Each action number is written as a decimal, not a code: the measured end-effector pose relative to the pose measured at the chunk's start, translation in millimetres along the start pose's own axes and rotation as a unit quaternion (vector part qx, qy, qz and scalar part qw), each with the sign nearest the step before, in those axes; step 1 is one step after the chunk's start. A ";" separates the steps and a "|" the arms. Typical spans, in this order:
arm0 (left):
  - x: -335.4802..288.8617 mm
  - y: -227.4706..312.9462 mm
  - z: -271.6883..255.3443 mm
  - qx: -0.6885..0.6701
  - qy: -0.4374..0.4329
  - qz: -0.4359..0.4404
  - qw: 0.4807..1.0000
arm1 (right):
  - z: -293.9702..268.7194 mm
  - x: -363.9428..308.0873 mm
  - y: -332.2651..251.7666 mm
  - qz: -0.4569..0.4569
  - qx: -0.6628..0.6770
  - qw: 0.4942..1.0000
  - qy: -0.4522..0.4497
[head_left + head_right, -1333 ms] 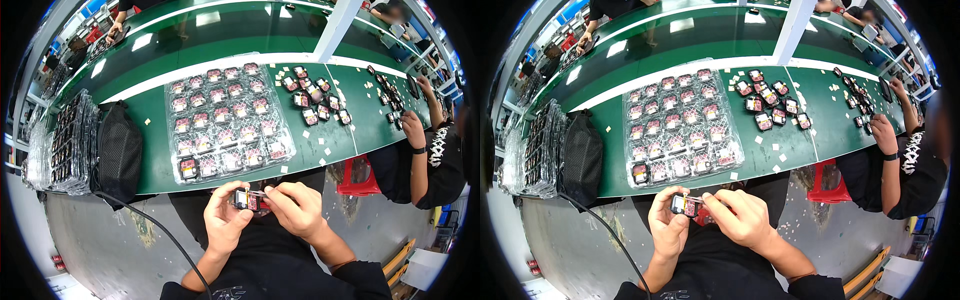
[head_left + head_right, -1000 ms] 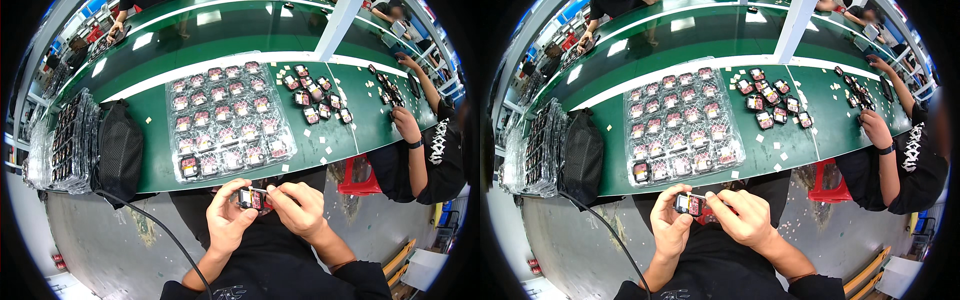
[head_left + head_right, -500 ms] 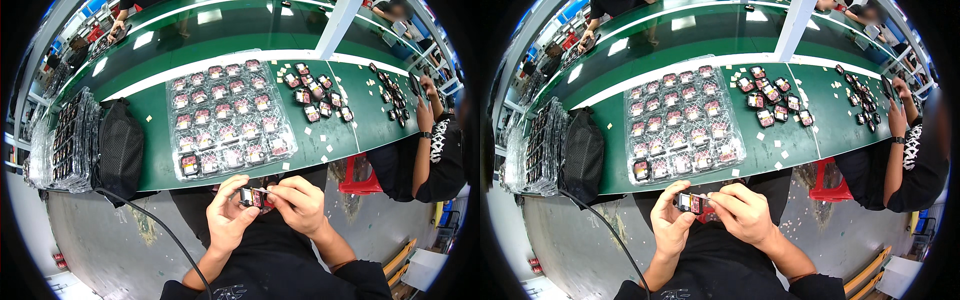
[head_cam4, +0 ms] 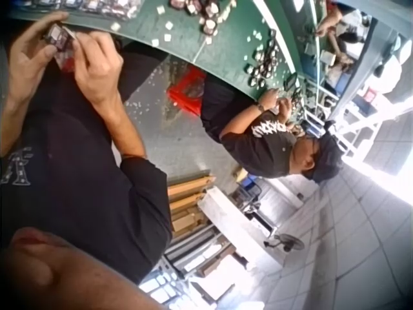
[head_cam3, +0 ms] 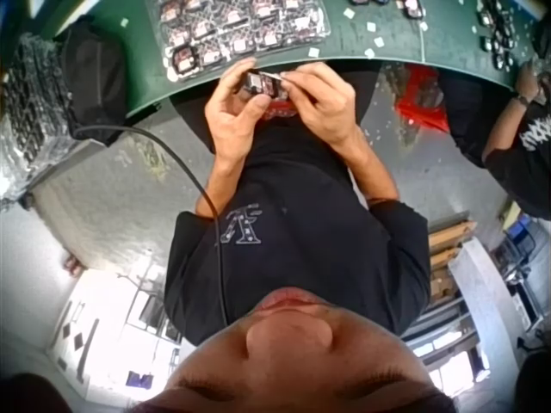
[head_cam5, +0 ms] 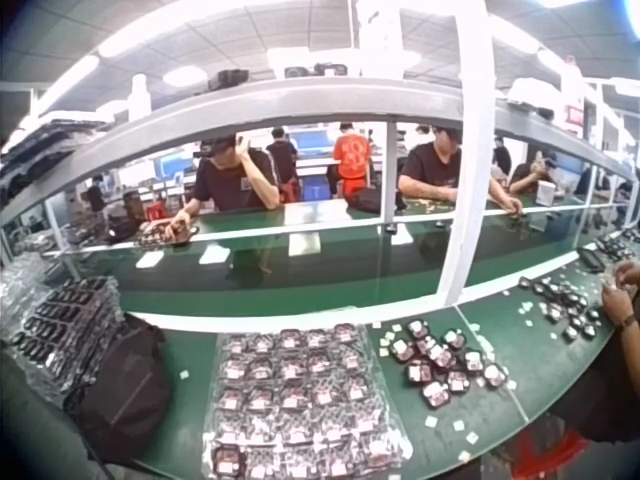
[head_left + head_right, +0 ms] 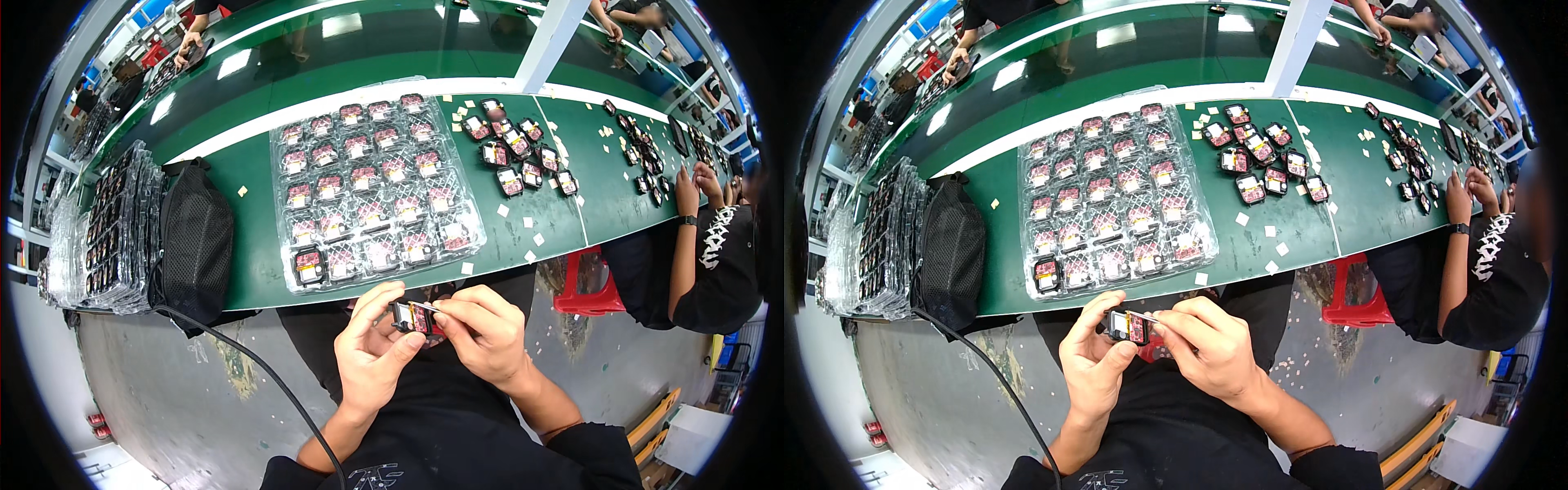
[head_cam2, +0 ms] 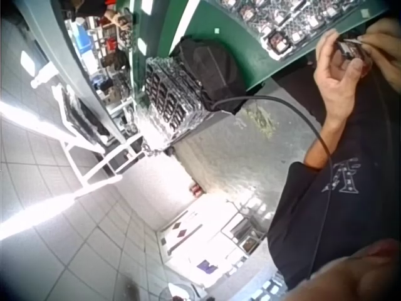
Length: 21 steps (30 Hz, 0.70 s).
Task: Manually assemble small electronic components into plastic housings on a production line.
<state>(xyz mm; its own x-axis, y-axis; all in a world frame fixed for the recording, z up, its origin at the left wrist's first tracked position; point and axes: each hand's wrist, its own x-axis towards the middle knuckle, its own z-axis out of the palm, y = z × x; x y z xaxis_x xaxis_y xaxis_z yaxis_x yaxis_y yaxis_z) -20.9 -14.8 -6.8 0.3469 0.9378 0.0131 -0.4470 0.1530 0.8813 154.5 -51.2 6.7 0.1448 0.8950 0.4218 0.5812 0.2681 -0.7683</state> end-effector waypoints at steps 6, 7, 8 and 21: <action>-1.8 -4.4 -6.2 0.015 0.014 -0.004 1.000 | -0.7 2.5 2.1 -0.058 -0.079 0.995 -0.008; -1.8 -4.3 -6.3 0.015 0.015 -0.004 1.000 | -0.8 2.9 2.1 -0.066 -0.083 0.994 -0.003; -1.7 -4.1 -6.5 0.007 0.016 -0.012 1.000 | -1.2 2.5 2.3 -0.066 -0.083 0.994 -0.003; -4.2 -5.6 -4.6 -0.016 0.022 -0.037 0.999 | 1.5 -1.9 7.6 -0.095 -0.083 0.992 0.019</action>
<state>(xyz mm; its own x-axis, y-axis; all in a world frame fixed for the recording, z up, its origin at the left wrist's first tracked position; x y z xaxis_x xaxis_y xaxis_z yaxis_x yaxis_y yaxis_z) -23.6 -18.3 -13.9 0.3440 0.9361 -0.0737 -0.4473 0.2324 0.8636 157.5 -50.3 -0.7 0.0487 0.8191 0.5716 0.7245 0.3650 -0.5847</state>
